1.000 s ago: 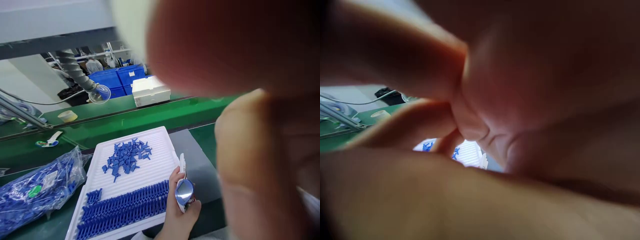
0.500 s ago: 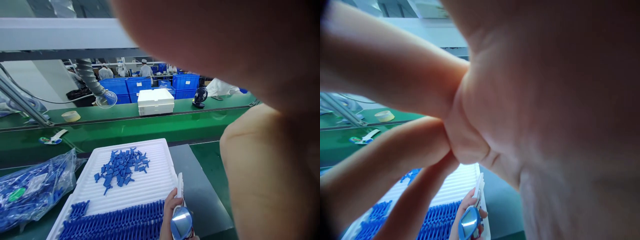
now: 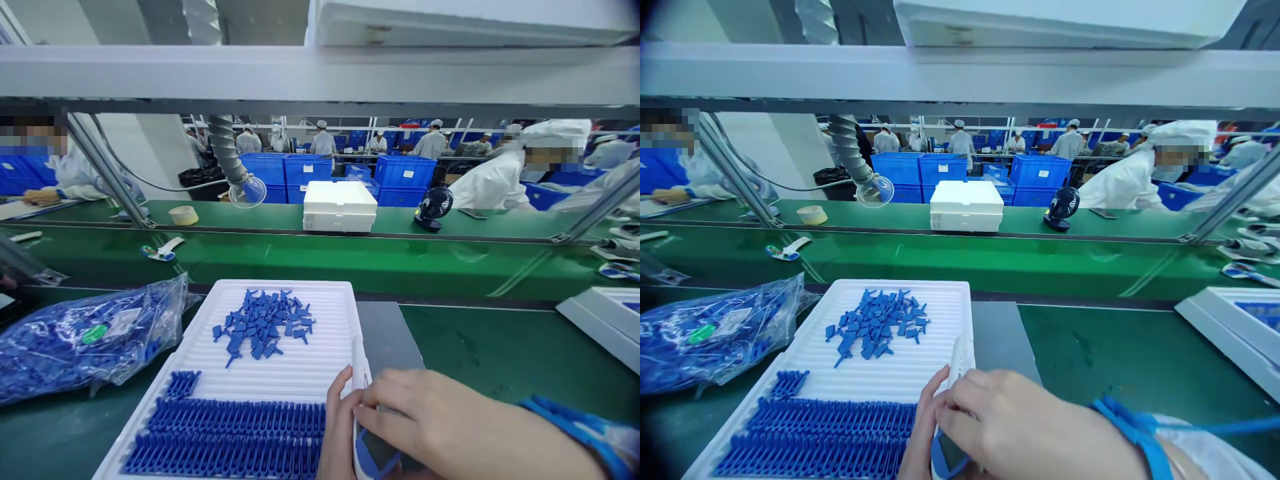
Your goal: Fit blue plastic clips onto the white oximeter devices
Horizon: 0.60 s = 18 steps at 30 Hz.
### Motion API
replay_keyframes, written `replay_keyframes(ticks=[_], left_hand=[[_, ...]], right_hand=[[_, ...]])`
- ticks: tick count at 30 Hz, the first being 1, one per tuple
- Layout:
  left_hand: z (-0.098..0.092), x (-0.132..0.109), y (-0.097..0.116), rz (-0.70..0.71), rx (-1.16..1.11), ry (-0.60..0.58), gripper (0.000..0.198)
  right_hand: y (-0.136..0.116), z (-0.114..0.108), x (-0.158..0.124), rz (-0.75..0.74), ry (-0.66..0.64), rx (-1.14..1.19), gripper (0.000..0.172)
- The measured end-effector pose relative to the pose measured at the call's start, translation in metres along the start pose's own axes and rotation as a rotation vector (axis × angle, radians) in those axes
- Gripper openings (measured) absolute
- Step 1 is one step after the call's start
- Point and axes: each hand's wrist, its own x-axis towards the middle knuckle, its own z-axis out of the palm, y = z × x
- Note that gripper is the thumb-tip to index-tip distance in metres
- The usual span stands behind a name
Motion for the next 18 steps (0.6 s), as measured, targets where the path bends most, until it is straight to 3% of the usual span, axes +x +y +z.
replay_keyframes(ticks=[3, 6, 9, 13, 18], left_hand=[[-0.008, 0.007, -0.001, -0.017, -0.017, -0.095, 0.059], [-0.02, 0.016, 0.011, 0.0, -0.214, -0.366, 0.067], [-0.029, 0.021, 0.034, -0.015, -0.418, -0.607, 0.055], [-0.031, 0.018, 0.046, -0.049, -0.459, -0.55, 0.051], [-0.026, 0.014, 0.028, -0.223, -0.697, -0.469, 0.067]], right_hand=[[0.004, 0.017, -0.005, 0.047, 0.068, -0.092, 0.025], [0.008, 0.014, -0.008, -0.058, 0.022, 0.031, 0.024], [0.01, 0.008, -0.006, -0.209, -0.005, 0.179, 0.021], [0.007, 0.013, -0.005, -0.241, 0.152, 0.122, 0.019], [0.007, 0.019, -0.012, -0.271, 0.308, 0.07, 0.018]])
